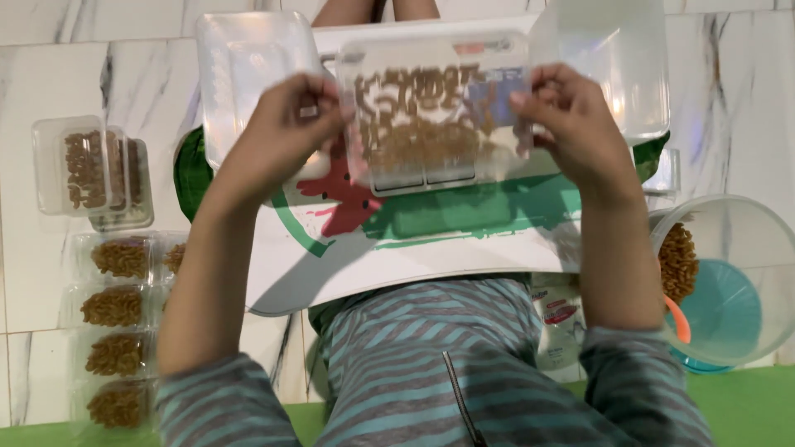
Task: Portioning cooked macaroni from a large bowl into individual plastic containers using a spoon and a digital scale for weight consistency.
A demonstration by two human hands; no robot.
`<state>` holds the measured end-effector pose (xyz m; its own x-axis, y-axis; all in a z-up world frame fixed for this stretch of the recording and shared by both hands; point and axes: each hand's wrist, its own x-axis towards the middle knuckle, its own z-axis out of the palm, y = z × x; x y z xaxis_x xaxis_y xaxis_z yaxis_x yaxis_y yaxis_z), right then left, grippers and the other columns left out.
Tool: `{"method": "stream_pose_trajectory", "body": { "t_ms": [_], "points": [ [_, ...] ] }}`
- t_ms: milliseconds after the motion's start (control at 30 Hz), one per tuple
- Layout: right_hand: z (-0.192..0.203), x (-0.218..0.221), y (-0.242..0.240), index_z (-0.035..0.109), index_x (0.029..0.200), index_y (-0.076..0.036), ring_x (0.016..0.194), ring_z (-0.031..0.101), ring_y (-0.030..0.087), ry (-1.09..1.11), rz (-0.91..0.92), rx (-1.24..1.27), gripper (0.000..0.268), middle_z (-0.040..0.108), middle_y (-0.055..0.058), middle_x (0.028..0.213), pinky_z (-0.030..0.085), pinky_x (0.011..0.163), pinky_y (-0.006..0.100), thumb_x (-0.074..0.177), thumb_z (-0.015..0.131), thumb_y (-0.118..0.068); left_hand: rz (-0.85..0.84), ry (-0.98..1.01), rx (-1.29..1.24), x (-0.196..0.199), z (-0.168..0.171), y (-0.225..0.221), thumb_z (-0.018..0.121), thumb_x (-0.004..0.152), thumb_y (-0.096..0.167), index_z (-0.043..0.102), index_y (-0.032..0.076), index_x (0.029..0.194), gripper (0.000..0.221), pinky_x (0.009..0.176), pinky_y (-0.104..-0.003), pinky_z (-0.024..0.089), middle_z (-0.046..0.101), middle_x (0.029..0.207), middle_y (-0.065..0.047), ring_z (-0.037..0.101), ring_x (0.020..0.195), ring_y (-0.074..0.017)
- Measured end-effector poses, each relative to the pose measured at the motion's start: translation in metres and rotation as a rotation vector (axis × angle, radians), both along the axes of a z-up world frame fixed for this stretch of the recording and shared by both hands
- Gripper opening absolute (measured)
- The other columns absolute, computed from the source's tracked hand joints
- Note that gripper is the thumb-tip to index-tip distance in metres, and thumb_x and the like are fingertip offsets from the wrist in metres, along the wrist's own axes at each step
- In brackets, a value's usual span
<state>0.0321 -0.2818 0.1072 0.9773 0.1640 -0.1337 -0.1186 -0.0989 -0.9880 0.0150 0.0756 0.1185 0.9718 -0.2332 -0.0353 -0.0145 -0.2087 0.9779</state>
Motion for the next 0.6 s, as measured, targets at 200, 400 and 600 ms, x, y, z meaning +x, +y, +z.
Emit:
{"method": "stream_pose_trajectory", "body": {
  "t_ms": [200, 400, 600],
  "points": [
    [-0.052, -0.073, -0.014, 0.056, 0.109, 0.000, 0.052, 0.064, 0.017, 0.266, 0.005, 0.112, 0.028, 0.059, 0.005, 0.073, 0.059, 0.046, 0.032, 0.090, 0.076, -0.006, -0.036, 0.414, -0.171, -0.085, -0.050, -0.002, 0.067, 0.097, 0.014, 0.061, -0.002, 0.112, 0.023, 0.070, -0.033, 0.063, 0.062, 0.089, -0.007, 0.070, 0.077, -0.0189],
    [-0.098, -0.110, -0.023, 0.053, 0.108, 0.002, 0.051, 0.065, 0.020, 0.411, 0.009, 0.116, 0.028, 0.062, 0.010, 0.076, 0.058, 0.046, 0.033, 0.090, 0.073, -0.003, 0.023, 0.588, -0.213, -0.128, -0.104, -0.012, 0.066, 0.097, 0.009, 0.064, -0.003, 0.106, 0.015, 0.075, -0.040, 0.066, 0.064, 0.086, -0.010, 0.069, 0.079, -0.0202],
    [-0.110, -0.118, -0.022, 0.054, 0.108, -0.002, 0.056, 0.062, 0.012, 0.427, -0.002, 0.059, 0.027, 0.062, 0.005, 0.077, 0.055, 0.049, 0.024, 0.091, 0.075, -0.007, 0.067, 0.609, -0.188, -0.135, -0.114, -0.018, 0.069, 0.095, 0.007, 0.067, -0.003, 0.104, 0.013, 0.075, -0.040, 0.066, 0.064, 0.083, -0.012, 0.070, 0.077, -0.0206]
  ]
}}
